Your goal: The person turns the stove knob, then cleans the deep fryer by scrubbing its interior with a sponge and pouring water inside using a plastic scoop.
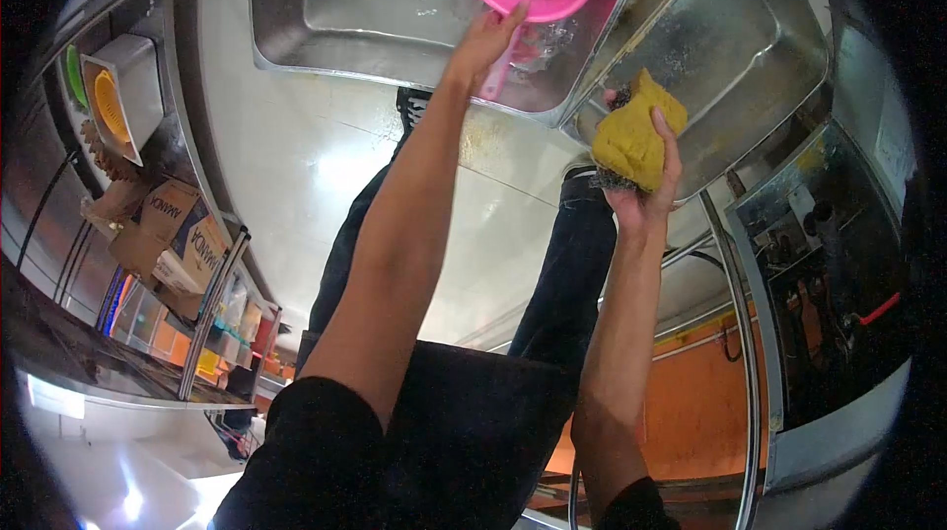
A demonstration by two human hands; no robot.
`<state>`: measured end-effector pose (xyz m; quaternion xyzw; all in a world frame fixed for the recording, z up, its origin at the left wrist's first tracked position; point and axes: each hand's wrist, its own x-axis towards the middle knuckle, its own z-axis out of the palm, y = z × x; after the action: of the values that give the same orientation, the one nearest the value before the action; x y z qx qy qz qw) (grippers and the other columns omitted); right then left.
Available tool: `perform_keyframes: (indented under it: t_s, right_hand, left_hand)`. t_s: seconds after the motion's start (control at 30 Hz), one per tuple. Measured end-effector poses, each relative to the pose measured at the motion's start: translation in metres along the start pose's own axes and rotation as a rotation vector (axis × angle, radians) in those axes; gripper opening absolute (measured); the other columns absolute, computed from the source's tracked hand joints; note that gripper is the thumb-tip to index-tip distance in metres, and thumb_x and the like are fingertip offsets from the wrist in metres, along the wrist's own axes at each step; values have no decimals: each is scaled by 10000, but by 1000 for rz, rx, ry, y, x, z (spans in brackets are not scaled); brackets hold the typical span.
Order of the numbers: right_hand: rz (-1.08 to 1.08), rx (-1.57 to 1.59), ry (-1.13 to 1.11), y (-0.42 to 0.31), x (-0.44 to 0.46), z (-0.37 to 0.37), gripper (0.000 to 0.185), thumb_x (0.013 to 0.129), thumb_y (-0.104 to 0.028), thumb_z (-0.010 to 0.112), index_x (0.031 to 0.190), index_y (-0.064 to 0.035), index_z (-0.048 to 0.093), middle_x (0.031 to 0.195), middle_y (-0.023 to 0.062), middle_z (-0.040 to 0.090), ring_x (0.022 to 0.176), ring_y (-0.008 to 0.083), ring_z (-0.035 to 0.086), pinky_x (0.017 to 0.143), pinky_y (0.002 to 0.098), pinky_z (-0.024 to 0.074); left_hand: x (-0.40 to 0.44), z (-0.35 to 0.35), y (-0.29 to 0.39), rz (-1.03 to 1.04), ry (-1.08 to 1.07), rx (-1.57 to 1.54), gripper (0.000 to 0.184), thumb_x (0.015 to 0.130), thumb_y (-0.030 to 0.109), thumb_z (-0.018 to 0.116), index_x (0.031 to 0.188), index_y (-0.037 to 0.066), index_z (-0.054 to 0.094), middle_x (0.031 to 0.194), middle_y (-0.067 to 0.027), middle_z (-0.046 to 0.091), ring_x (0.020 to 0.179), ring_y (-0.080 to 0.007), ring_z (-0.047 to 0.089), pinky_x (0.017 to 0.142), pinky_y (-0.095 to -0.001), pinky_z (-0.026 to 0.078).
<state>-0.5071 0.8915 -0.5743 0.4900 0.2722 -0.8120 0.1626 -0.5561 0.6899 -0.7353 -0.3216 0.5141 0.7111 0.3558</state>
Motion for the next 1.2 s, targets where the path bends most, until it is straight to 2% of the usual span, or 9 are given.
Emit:
perform_keyframes:
  t_s: [0.07,0.2,0.27,0.37,0.7,0.8,0.87,0.97,1.2]
  right_hand:
    - [22,16,-21,-1,-5,-2,436,932,-260,539,1319,-81,448,1107,172,613,851,227,639,678,335,554]
    - [59,59,-100,-5,-13,0,445,928,-262,549,1320,-78,448,1107,153,618,852,209,640,683,330,553]
    - [74,-30,-126,-6,-13,-3,461,909,-274,578,1299,-67,446,1122,150,618,977,227,618,832,384,528]
    - [63,-53,-122,-7,-12,-4,461,908,-277,585,1291,-60,448,1125,153,614,983,225,616,837,380,526]
    - [50,-22,-126,-6,-10,-10,464,908,-259,593,1290,-41,443,1100,150,614,1004,225,610,843,372,521]
    - [21,-4,-114,-4,-14,-13,467,910,-260,591,1294,-39,442,1098,145,612,1004,222,608,845,370,519]
    - [56,55,-157,-5,-17,-16,464,906,-247,589,1294,-38,442,1100,142,609,1005,221,608,844,370,520]
    - [55,50,-200,-13,-31,-14,456,901,-233,583,1291,-41,444,1091,139,608,976,221,613,832,368,524]
    - [-31,-11,-286,-44,-102,5,537,831,-245,629,1290,-41,440,1095,156,598,929,217,618,778,356,542]
  left_hand:
    - [-22,-4,21,45,80,146,628,880,509,613,1177,-36,516,882,-116,641,790,-200,651,710,-337,524]
    - [-29,-19,32,236,210,915,570,909,431,577,1181,-58,469,891,-225,661,876,-373,662,755,-447,517]
    - [-42,-8,42,100,381,1448,457,948,353,495,1127,-66,460,945,-275,648,910,-430,639,793,-497,505]
    - [-34,-12,30,105,474,1503,343,955,277,447,1050,-52,464,944,-279,650,909,-415,648,811,-500,510]
    - [-9,-7,15,156,389,1316,359,951,269,437,1040,-78,456,908,-322,630,909,-494,609,800,-552,477]
    - [-1,-19,19,284,212,1439,394,959,327,462,982,-65,496,874,-312,627,802,-445,648,684,-517,511]
    - [-22,-8,45,46,178,1102,445,961,417,489,916,-24,528,681,-191,606,535,-281,616,468,-405,481]
    - [-35,-18,65,1,11,866,442,964,456,492,883,22,518,524,-53,495,371,-126,455,341,-295,358]
    - [-83,-2,90,-54,-154,640,432,987,441,456,821,42,482,458,-4,421,324,-109,384,328,-278,310]
